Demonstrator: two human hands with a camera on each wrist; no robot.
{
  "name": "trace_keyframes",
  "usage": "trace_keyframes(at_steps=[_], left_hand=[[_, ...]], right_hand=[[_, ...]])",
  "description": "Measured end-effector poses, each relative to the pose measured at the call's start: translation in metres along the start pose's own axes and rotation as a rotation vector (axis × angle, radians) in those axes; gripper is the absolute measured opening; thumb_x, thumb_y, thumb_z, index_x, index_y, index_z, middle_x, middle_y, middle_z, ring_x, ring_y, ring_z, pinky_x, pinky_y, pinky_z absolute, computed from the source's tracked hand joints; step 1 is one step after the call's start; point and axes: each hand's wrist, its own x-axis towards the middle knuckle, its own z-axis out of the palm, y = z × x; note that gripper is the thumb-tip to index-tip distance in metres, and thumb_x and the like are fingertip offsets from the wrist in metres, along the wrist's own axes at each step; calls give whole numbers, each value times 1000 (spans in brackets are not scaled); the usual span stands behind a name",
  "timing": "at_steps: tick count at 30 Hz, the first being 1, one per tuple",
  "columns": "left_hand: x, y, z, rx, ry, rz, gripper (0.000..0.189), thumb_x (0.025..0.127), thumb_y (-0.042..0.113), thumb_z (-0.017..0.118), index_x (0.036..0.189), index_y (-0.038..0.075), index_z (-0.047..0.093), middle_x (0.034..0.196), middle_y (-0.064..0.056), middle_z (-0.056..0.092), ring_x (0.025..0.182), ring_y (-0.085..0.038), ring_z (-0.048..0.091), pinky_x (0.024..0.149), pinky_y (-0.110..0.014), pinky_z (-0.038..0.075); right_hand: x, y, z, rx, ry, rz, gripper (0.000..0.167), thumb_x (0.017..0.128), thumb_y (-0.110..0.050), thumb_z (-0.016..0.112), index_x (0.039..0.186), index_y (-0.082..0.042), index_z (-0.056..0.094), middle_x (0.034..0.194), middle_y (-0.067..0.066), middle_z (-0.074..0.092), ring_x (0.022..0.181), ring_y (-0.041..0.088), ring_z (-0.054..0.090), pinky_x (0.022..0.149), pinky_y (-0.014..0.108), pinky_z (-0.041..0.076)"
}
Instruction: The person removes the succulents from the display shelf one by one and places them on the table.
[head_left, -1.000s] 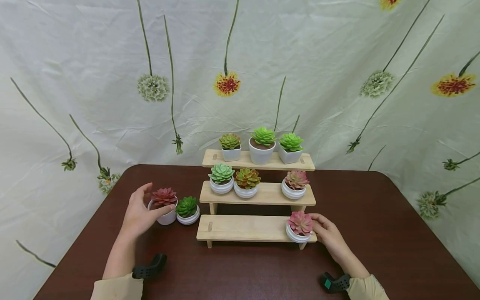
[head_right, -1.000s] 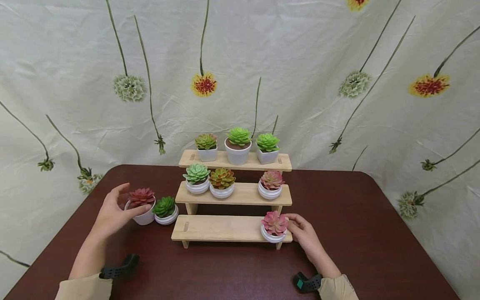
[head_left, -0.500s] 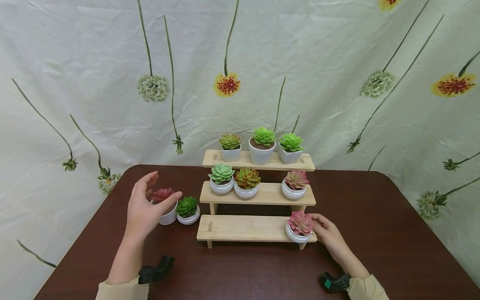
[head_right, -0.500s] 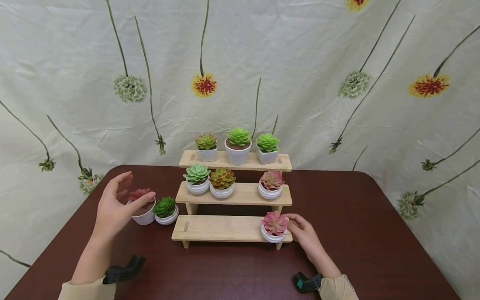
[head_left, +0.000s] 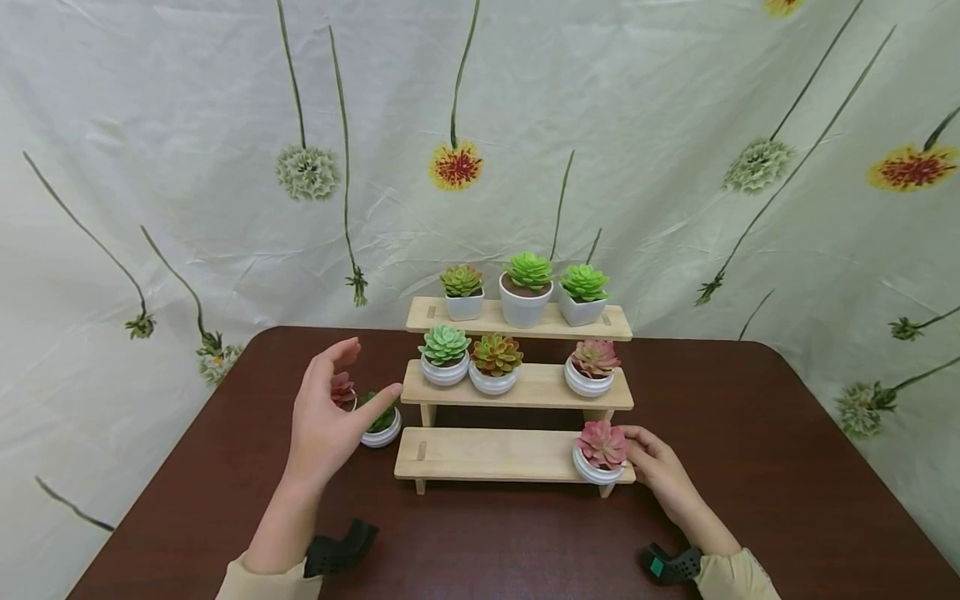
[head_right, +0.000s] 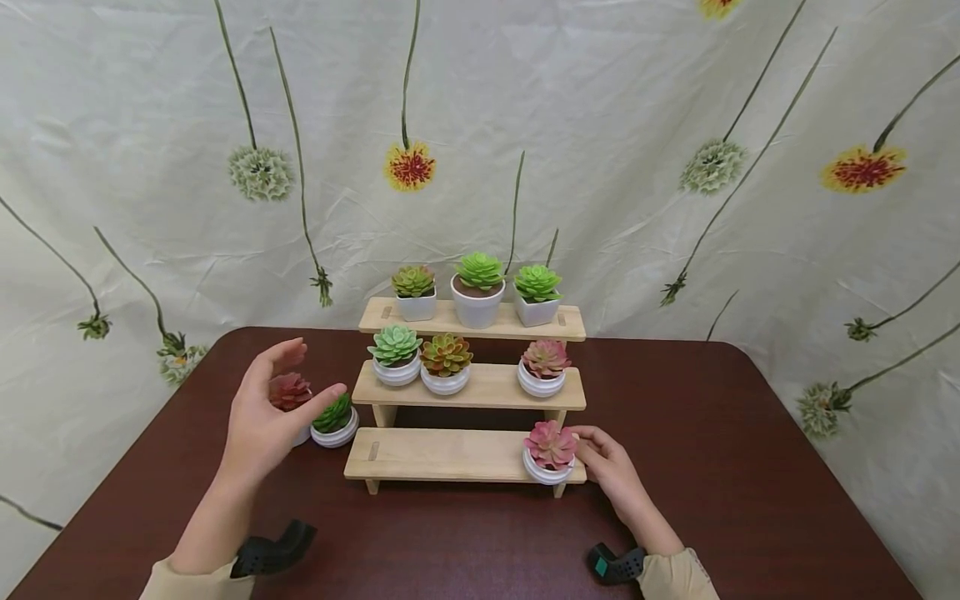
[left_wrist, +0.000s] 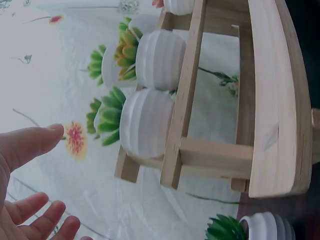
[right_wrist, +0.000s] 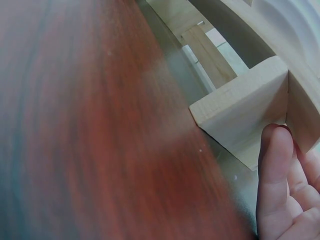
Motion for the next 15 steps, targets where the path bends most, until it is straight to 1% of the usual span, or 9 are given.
trace_keyframes(at_steps=[3,7,11,15], left_hand=[[-2,4,4,-11,-2,32,67,71,14,82,130,8,50,124,-9,52,105,-22,49,79,-31,38],[-5,9,10,-33,0,68,66,70,12,83,128,7,51,123,-8,53,107,-23,50,85,-35,38],[-7,15,17,-67,-1,116,63,70,11,83,125,6,54,120,-8,55,108,-22,51,89,-31,39],[-11,22,25,-80,-28,175,62,70,11,84,123,6,54,118,-8,56,108,-19,51,89,-27,40]], right_hand=[[0,-1,0,7,-5,-5,34,98,-14,48,121,11,45,101,-1,60,84,7,60,71,24,51],[0,-1,0,5,-1,0,33,98,-13,48,121,10,45,101,0,59,84,7,60,71,24,51],[0,-2,0,3,7,14,33,98,-13,47,122,10,44,101,0,59,83,7,60,71,24,51],[0,-2,0,-1,10,21,35,98,-13,47,123,11,44,101,0,59,83,7,59,71,24,51]])
